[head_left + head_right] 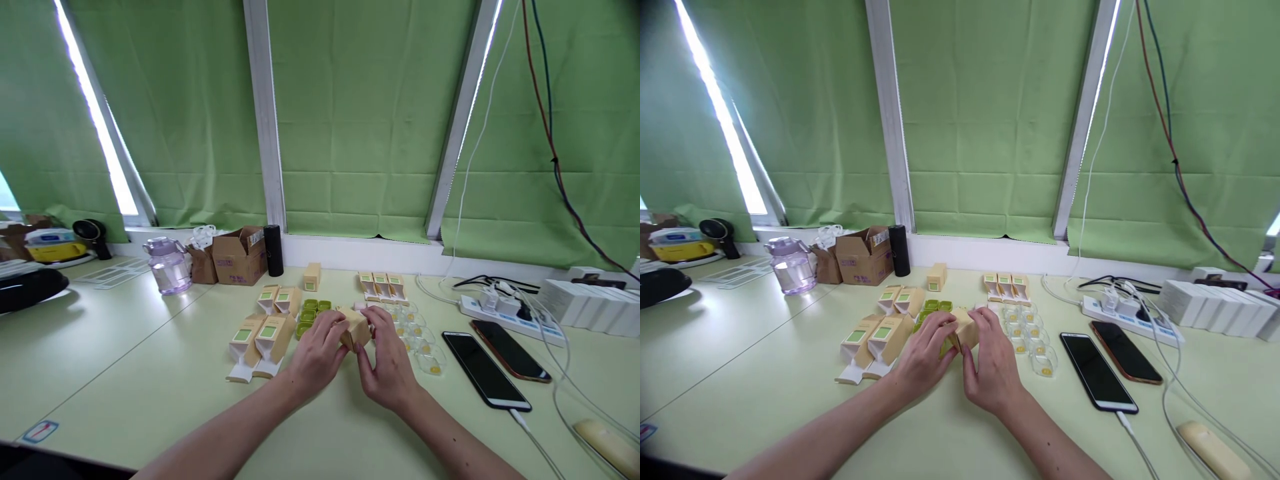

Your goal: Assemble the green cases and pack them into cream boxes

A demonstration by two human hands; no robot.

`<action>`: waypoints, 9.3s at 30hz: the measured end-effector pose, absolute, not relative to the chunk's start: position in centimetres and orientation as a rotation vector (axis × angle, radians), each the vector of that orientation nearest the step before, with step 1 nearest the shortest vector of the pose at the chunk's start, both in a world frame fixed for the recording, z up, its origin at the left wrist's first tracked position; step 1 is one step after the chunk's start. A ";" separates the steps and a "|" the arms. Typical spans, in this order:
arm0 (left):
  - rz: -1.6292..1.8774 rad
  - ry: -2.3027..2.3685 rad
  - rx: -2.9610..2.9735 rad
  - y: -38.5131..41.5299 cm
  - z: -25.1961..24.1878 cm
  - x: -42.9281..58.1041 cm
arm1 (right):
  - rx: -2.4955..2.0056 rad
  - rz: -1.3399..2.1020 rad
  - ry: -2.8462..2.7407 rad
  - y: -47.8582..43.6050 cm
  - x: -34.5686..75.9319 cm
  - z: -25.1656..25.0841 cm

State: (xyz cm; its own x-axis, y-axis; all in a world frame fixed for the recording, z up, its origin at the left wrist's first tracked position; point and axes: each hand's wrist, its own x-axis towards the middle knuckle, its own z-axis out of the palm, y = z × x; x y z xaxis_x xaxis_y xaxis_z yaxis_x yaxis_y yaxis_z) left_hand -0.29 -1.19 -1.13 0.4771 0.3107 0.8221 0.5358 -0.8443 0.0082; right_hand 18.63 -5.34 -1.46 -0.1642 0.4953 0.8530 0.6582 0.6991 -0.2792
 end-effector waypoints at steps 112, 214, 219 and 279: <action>-1.309 -0.904 -2.675 -1.7 -1.1 -0.4 | -0.744 -0.513 -1.694 -3.3 21.7 -1.5; -1.066 -0.908 -2.411 -0.9 -1.2 -0.7 | -0.796 1.042 -1.174 -4.7 19.0 -0.9; -0.971 -0.746 -2.346 -1.2 -1.1 -0.6 | -0.787 1.308 -1.211 -4.9 18.1 -0.7; -2.607 -1.301 -2.722 1.6 -0.7 -1.1 | -0.974 0.802 -1.380 -3.0 18.9 -2.9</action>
